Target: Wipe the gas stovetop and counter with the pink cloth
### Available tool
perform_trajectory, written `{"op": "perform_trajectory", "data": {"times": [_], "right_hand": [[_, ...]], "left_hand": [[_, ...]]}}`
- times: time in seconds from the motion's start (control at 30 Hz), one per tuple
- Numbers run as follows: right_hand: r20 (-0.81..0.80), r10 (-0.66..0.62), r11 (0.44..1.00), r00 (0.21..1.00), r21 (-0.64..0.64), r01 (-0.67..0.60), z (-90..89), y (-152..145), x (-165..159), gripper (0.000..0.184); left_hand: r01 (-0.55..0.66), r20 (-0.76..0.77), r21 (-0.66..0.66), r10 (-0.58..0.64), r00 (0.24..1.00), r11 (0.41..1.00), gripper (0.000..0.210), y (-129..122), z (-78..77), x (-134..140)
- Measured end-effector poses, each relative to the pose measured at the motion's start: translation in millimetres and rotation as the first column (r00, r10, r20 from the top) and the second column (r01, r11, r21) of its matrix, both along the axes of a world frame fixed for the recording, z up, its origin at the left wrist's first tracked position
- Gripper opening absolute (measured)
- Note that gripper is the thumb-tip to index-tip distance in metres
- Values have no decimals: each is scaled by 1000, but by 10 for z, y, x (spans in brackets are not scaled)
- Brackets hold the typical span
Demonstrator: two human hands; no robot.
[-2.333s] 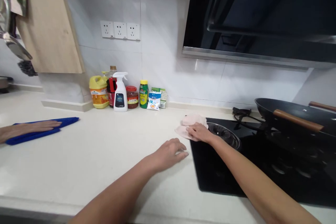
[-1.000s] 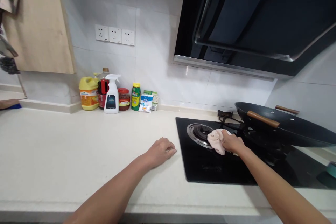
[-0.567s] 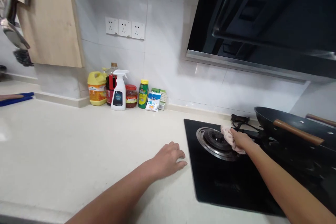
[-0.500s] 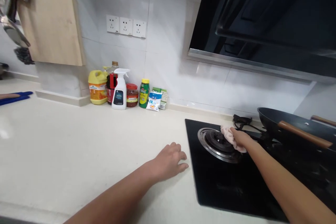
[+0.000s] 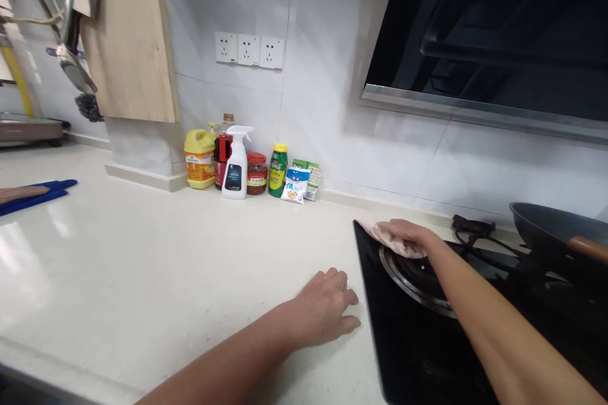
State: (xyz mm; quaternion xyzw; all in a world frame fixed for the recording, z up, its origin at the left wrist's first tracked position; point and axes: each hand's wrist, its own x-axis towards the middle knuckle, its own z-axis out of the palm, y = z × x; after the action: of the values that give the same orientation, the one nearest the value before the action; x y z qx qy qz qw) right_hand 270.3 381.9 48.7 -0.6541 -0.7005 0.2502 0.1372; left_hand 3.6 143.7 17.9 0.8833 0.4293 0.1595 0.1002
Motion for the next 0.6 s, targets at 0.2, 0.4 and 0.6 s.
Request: {"op": "perform_trajectory", "data": {"times": [0.2,0.4,0.6], "right_hand": [[308,66,946,949,282,-158,-155,-309,-381,59],[389,120,848,913,439,-298,-341,-992,-515,40],[381,227,777,896,484,-403,-424,-1668,-254,31]], "left_hand": [[-6,59,-42,8,998,999,28,10,19,-32],[-30,170,-106,48,984,994,30,41,34,-44],[-81,253,-138,114,961,987,32,96,59,-65]]}}
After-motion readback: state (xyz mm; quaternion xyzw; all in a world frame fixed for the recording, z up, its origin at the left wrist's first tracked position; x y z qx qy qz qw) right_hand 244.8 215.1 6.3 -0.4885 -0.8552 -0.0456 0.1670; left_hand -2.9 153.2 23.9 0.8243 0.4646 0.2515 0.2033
